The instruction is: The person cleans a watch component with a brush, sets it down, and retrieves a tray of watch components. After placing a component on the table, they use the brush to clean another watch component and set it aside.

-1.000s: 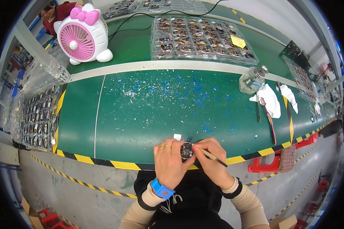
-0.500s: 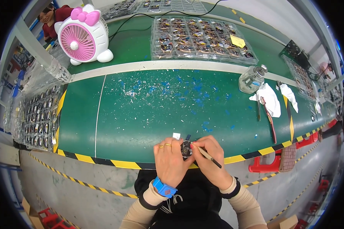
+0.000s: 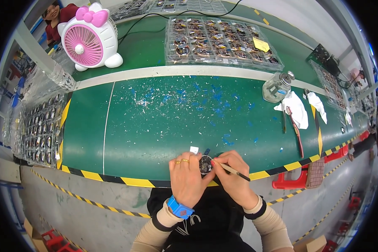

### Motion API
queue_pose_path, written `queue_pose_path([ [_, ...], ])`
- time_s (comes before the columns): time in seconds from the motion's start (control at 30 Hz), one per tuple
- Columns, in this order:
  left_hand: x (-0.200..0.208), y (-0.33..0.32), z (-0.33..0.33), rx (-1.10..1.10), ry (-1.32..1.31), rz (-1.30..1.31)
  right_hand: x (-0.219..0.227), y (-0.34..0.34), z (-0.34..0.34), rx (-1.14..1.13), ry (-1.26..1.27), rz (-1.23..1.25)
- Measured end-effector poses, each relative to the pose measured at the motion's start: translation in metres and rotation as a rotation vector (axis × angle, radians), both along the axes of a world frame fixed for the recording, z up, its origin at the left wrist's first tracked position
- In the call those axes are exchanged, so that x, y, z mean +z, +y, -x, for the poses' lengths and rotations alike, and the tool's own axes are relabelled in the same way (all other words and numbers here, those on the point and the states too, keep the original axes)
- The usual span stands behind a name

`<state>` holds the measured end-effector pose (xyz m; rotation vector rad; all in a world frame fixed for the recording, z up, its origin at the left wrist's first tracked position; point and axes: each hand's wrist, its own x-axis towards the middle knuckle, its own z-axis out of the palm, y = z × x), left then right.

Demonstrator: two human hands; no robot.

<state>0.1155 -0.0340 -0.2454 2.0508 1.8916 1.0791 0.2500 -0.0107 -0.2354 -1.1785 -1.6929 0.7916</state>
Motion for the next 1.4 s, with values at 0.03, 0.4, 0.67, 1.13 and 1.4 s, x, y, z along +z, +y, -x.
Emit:
queue_pose_path([
  [0.03,0.0,0.0,0.0,-0.001,-0.001,0.001,-0.001,0.002,0.001,-0.003,0.002,-0.011],
  [0.4,0.003,0.001,0.006,-0.07,-0.061,0.035,-0.003,0.007,-0.01,0.079,0.16,0.174],
  [0.67,0.002,0.0,0.004,-0.046,-0.059,0.038,-0.003,0.002,-0.004,0.034,0.104,0.092],
  [1.13,0.0,-0.003,0.006,-0.029,-0.049,0.016,-0.007,-0.001,0.003,0.024,0.07,-0.023],
  [1.4,0.0,-0.002,0.006,-0.024,-0.04,0.013,-0.001,-0.003,0.007,-0.027,0.113,0.106],
])
